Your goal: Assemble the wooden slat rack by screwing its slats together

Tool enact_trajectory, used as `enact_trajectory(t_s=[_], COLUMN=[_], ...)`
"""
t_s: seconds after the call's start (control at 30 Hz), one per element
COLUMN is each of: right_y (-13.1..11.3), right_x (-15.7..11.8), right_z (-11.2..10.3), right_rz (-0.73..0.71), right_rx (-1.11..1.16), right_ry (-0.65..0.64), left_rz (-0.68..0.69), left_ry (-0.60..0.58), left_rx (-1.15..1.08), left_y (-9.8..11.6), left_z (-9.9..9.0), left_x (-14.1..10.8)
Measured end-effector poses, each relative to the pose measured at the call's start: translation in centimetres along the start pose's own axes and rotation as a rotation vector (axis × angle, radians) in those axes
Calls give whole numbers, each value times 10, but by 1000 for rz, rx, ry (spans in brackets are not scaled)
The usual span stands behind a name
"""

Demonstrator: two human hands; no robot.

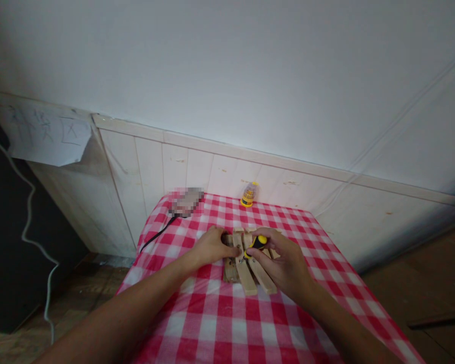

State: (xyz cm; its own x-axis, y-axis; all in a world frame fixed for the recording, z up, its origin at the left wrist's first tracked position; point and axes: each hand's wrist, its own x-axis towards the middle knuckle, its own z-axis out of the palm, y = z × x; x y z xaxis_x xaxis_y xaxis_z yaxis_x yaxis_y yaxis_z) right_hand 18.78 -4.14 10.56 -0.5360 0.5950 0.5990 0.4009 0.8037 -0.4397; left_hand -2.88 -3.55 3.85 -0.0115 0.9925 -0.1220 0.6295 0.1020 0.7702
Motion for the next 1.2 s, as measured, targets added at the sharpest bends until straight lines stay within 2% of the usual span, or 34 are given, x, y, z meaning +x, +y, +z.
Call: enact_trajectory(t_s=[0.2, 0.53, 0.77, 1.2], right_y=[0, -9, -3, 1], right_x=[2, -6, -7, -6], right_z=[2, -4, -2, 0], right_rz=[-100, -67, -1, 24], right_rx=[-4, -34, 0, 24], right_ry=[32, -81, -52, -34], left_rz=[-5, 7, 0, 1], left_ry=[18, 21, 31, 17], left_rx=[10, -8, 25, -2], left_y=[1, -4, 0, 0], left_z=[0, 3, 0, 0], left_x=[-1, 2, 0, 0])
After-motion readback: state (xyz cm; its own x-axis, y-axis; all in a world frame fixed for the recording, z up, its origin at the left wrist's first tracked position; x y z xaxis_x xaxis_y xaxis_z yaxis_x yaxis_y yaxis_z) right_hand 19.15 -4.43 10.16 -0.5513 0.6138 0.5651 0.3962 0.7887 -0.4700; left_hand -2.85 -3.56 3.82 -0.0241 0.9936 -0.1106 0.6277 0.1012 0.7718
